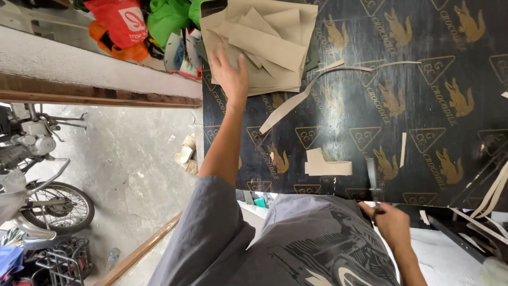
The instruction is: Measuring and cutting fabric pieces using a tape measure and scissors on a workbench.
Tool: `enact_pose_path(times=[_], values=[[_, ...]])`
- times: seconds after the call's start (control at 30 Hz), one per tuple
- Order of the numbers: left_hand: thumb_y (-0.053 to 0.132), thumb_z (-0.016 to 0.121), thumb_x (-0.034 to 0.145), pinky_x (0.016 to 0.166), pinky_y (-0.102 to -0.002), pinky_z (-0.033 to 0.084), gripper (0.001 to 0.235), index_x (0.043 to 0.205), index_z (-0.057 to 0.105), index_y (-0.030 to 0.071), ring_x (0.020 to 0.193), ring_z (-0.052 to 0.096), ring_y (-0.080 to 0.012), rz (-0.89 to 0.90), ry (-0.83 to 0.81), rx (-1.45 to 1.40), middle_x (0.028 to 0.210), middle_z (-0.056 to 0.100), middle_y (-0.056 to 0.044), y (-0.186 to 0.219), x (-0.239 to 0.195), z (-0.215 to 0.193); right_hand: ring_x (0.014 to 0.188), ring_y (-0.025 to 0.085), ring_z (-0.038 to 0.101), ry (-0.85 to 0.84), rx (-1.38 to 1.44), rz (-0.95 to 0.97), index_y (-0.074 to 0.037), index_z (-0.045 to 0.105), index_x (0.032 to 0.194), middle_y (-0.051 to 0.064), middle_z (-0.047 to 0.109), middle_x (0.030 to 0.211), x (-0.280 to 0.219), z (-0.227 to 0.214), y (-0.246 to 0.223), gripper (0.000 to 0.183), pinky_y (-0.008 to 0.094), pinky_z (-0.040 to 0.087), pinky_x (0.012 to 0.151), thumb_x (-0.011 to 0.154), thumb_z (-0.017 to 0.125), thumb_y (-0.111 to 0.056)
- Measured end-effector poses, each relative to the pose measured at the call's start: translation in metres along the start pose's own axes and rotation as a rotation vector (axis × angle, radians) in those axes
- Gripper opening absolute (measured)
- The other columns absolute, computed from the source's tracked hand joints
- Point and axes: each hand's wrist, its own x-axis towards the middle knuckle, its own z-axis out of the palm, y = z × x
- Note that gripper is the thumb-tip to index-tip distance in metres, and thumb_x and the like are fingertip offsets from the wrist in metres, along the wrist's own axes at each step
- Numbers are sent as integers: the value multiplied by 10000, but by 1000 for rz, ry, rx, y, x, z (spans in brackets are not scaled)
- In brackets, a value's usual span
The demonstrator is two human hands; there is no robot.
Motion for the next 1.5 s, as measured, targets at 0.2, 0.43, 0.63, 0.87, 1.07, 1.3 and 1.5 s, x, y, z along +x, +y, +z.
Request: enact_pose_path(times=[0.2, 0.43, 0.63, 0.87, 1.07, 1.3, 1.5], values=[[687, 187, 1042, 1324, -496, 45, 840, 1656, 134, 116, 1611, 5, -299, 28, -559, 275, 1735, -3, -147, 34, -69, -24, 560, 186, 574, 218, 172, 109, 55, 736, 863, 141, 731, 712, 42, -59, 4, 537, 284, 441, 434, 1031, 763, -455], [673, -24, 1004, 1280, -546, 88, 874, 1636, 6, 70, 1574, -16, -416, -56, -826, 387, 1698, -63, -251, 145, -125, -56, 854, 265, 770, 123, 93, 129, 41, 778, 903, 191, 811, 906, 76, -129, -50, 347, 374, 539, 902, 936, 800, -303], [702, 212, 997, 1161, -523, 312, 929, 1620, 152, 16, 1495, 238, -422, 281, -1063, 398, 1689, 87, -282, 197, -196, -59, 1451, 415, 332, 318, -417, -109, -102, 465, 1557, 220, 365, 1616, 57, -146, -180, 753, 623, 334, 1117, 930, 656, -473], [309, 641, 890, 1147, -468, 372, 538, 1388, 555, 127, 1402, 449, -306, 306, -924, -365, 1547, 461, -139, 169, -259, -64, 1538, 490, 25, 145, -644, -1153, -102, 258, 1631, 254, 38, 1682, 95, -75, -313, 1102, 678, 11, 1211, 703, 820, -297], [-28, 534, 922, 1012, -480, 518, 183, 1074, 615, 33, 1198, 651, -392, 176, -452, -560, 1356, 633, -190, 117, -170, -126, 1563, 415, -52, 76, -760, -1142, -187, 340, 1592, 170, 16, 1721, 130, -58, -319, 1022, 681, -6, 1211, 695, 781, -402], [397, 560, 1044, 1069, -505, 481, 589, 1429, 487, -43, 1310, 541, -435, -62, -506, -259, 1415, 542, -270, 78, -50, -48, 1495, 458, 226, 474, 144, -889, -48, 390, 1556, 253, 249, 1598, 124, -44, -271, 722, 605, 265, 1206, 914, 687, -188], [566, 617, 933, 947, -572, 471, 738, 1377, 583, -23, 1109, 575, -468, -190, -475, -25, 1265, 592, -252, 68, -44, 11, 1398, 459, 382, 737, 243, -887, -2, 478, 1469, 256, 373, 1520, 145, -24, -242, 611, 590, 348, 1154, 932, 727, -152]])
